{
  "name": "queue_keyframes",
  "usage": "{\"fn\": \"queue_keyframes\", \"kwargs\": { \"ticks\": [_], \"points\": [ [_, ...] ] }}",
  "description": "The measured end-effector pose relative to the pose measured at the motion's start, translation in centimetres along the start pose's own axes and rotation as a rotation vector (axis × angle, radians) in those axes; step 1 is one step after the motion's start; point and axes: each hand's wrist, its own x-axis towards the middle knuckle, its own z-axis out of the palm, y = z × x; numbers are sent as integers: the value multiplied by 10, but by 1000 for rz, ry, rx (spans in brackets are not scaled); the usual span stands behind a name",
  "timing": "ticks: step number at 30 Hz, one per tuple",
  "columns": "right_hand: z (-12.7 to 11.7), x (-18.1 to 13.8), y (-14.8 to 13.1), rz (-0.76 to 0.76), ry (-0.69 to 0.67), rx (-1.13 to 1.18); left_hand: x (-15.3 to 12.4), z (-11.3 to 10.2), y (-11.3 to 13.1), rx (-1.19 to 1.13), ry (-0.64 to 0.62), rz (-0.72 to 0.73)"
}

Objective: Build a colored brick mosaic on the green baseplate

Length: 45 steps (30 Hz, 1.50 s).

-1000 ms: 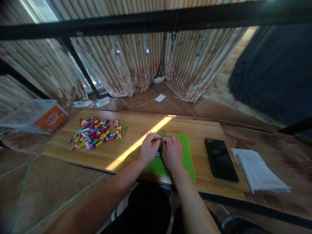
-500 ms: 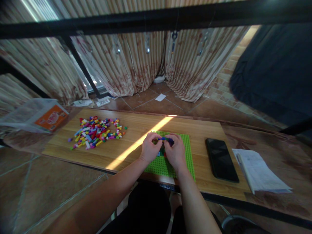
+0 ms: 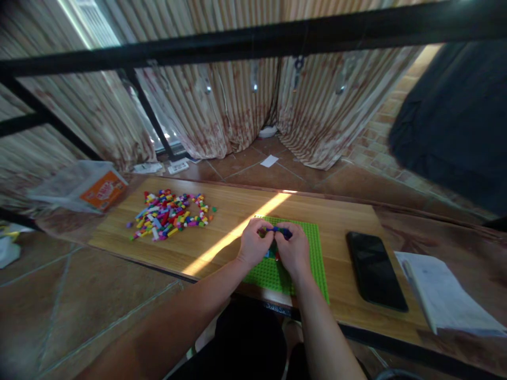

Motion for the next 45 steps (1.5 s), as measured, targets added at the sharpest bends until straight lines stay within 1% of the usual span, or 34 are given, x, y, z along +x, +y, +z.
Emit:
{"fn": "queue_keyframes", "kwargs": {
  "ticks": [6,9,12,14,15,17,19,22,23,26,31,36,40,42,45],
  "points": [
    [-2,0,6,-4,-30,29,0,-3,-3,-6,-33,-14],
    [-1,0,12,6,-49,8,-1,-17,-4,-2,-11,0],
    [-1,1,14,11,-59,-18,-5,-47,-12,111,45,30],
    [-1,1,13,10,-64,-24,-7,-75,-22,280,118,14],
    [-1,1,12,9,-64,-26,-8,-90,-27,323,154,0],
    [-2,2,9,8,-64,-38,-7,-120,-38,420,166,-7],
    [-3,1,7,7,-70,-55,-3,-145,-46,486,174,-9],
    [-4,2,6,-2,-80,-72,3,-171,-56,601,178,0],
    [-4,2,7,-6,-83,-75,6,-177,-58,692,171,9],
    [-4,2,9,-7,-102,-72,13,-192,-63,828,165,4],
    [-4,4,13,12,-122,-64,29,-208,-68,963,110,-44],
    [-5,4,13,13,-117,-53,43,-213,-68,1038,35,-75],
    [-5,3,12,23,-117,-59,39,-209,-65,1045,16,-77],
    [-5,3,12,13,-112,-62,34,-203,-62,1039,12,-64],
    [-5,2,11,-3,-111,-72,28,-191,-55,999,23,-4]
  ]
}}
